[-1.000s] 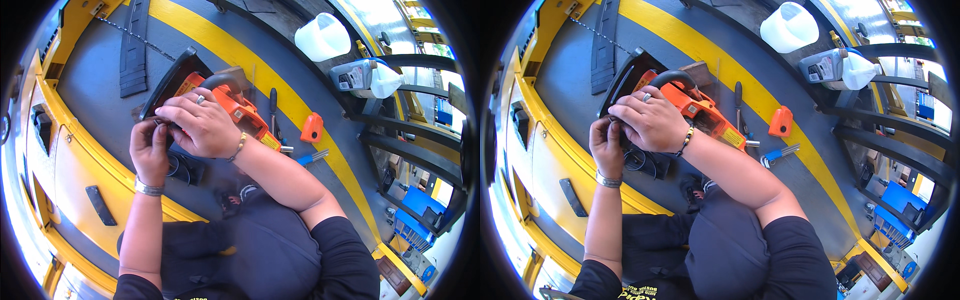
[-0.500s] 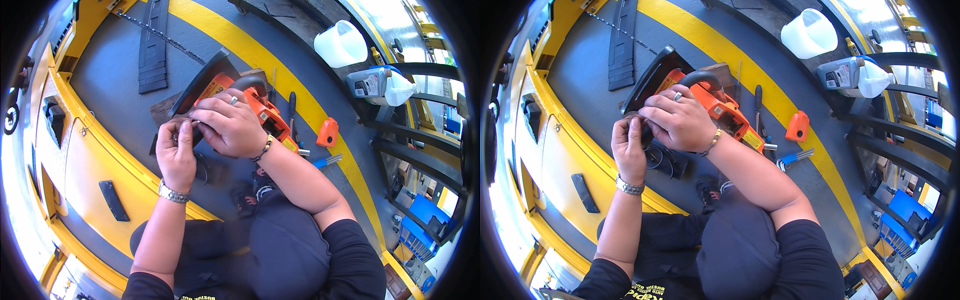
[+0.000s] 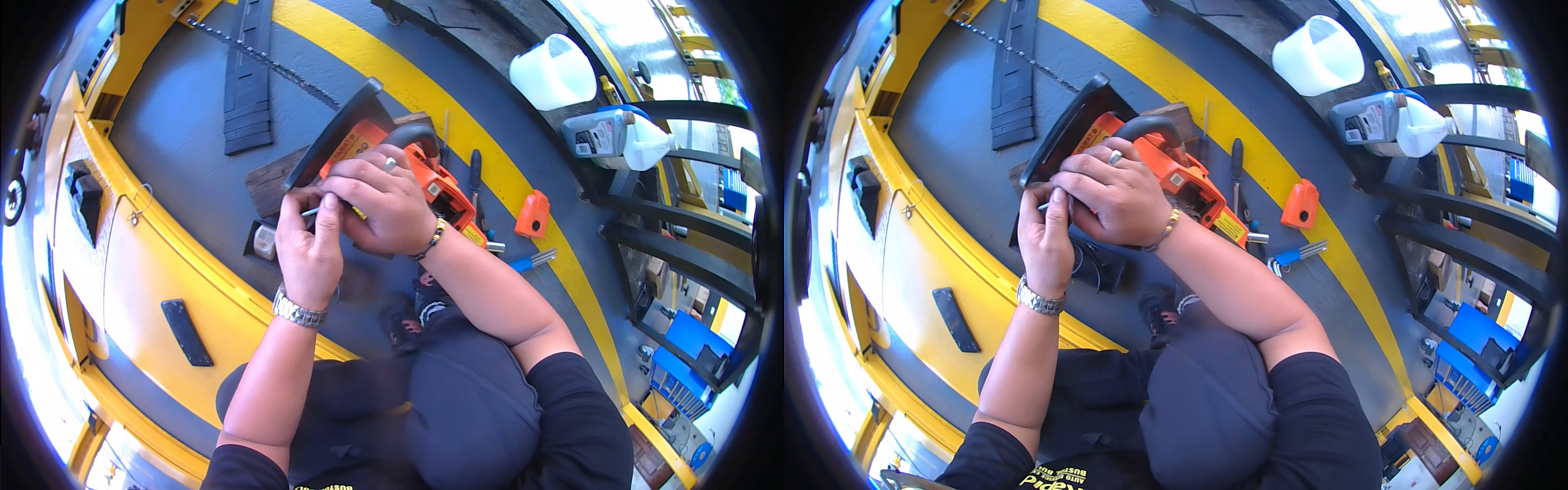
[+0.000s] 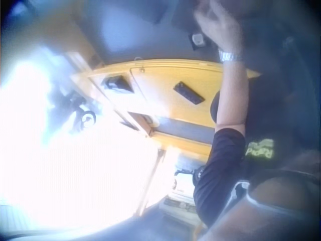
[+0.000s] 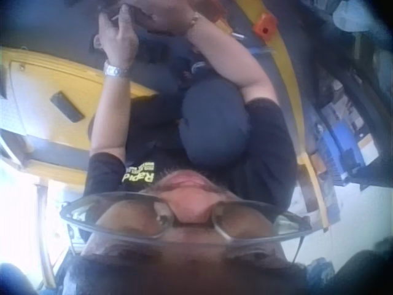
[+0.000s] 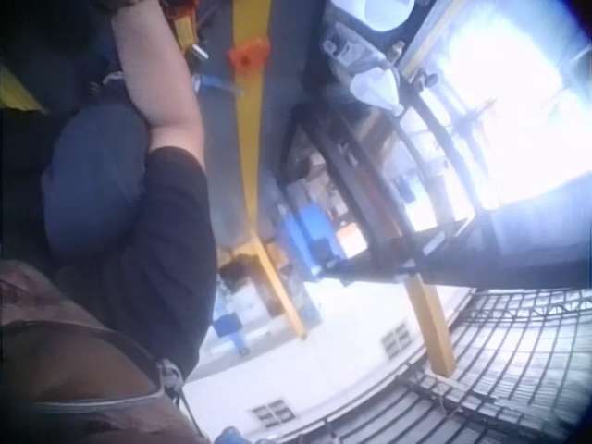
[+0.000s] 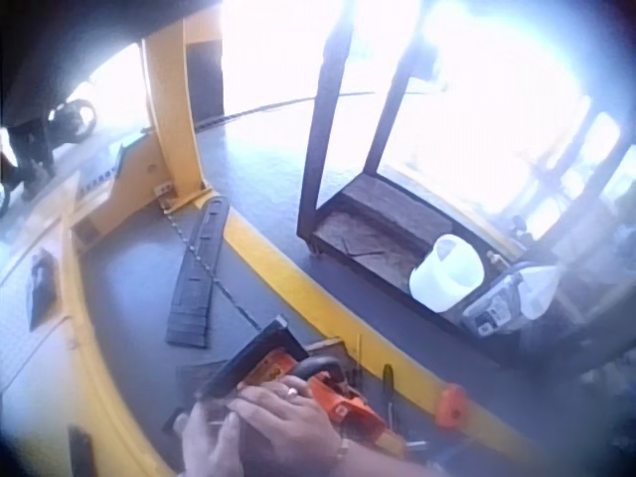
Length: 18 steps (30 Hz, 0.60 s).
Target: The person sits on the floor and repairs a chainsaw by removing the air filter cover, adjusting internal components with a screwdriver, and reassembling the cover. The person handles the chainsaw, air filter cover, and tools on the floor.
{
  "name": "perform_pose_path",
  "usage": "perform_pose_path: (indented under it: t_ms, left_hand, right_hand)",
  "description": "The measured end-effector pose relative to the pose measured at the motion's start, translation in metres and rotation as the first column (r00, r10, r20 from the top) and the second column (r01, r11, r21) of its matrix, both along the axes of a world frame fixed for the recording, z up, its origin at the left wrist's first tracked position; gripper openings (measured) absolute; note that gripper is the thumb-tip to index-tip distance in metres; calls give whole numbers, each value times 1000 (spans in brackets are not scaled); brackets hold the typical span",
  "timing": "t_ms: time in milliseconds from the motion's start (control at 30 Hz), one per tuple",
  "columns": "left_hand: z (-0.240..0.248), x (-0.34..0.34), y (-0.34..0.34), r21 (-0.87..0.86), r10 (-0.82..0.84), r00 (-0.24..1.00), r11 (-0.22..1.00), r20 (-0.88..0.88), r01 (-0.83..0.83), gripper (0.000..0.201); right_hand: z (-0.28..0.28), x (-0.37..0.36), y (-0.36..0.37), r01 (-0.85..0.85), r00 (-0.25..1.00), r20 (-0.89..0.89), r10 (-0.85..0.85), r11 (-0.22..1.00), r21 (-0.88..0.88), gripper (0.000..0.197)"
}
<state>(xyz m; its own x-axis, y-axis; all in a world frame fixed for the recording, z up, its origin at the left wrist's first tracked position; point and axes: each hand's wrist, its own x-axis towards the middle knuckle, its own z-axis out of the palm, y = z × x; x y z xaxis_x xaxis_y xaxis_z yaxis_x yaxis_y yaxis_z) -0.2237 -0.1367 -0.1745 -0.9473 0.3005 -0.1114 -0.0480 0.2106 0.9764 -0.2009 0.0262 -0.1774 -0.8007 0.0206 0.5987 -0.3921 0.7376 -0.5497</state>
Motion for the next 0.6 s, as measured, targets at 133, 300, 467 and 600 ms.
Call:
perform_pose_path:
  t_ms: [133, 300, 467, 600]
  left_hand:
    - [-2, 6, 8, -52, 82, 993, 995, -89, -87, 22]
    - [-16, 1, -7, 187, -122, 992, 975, 21, 116, 47]
    - [-46, -41, -55, 333, -395, 902, 886, 176, 323, 57]
    - [-38, -43, -36, 421, -339, 890, 886, 304, 194, 50]
  right_hand:
    - [-7, 0, -4, -3, 997, -76, -2, 998, -66, 37]
    - [-8, -1, -3, 4, 996, -92, -10, 997, -71, 37]
    - [-8, -2, -4, -48, 996, -84, 41, 996, -78, 34]
    - [-6, 5, -1, -42, 998, -50, 39, 998, -52, 33]
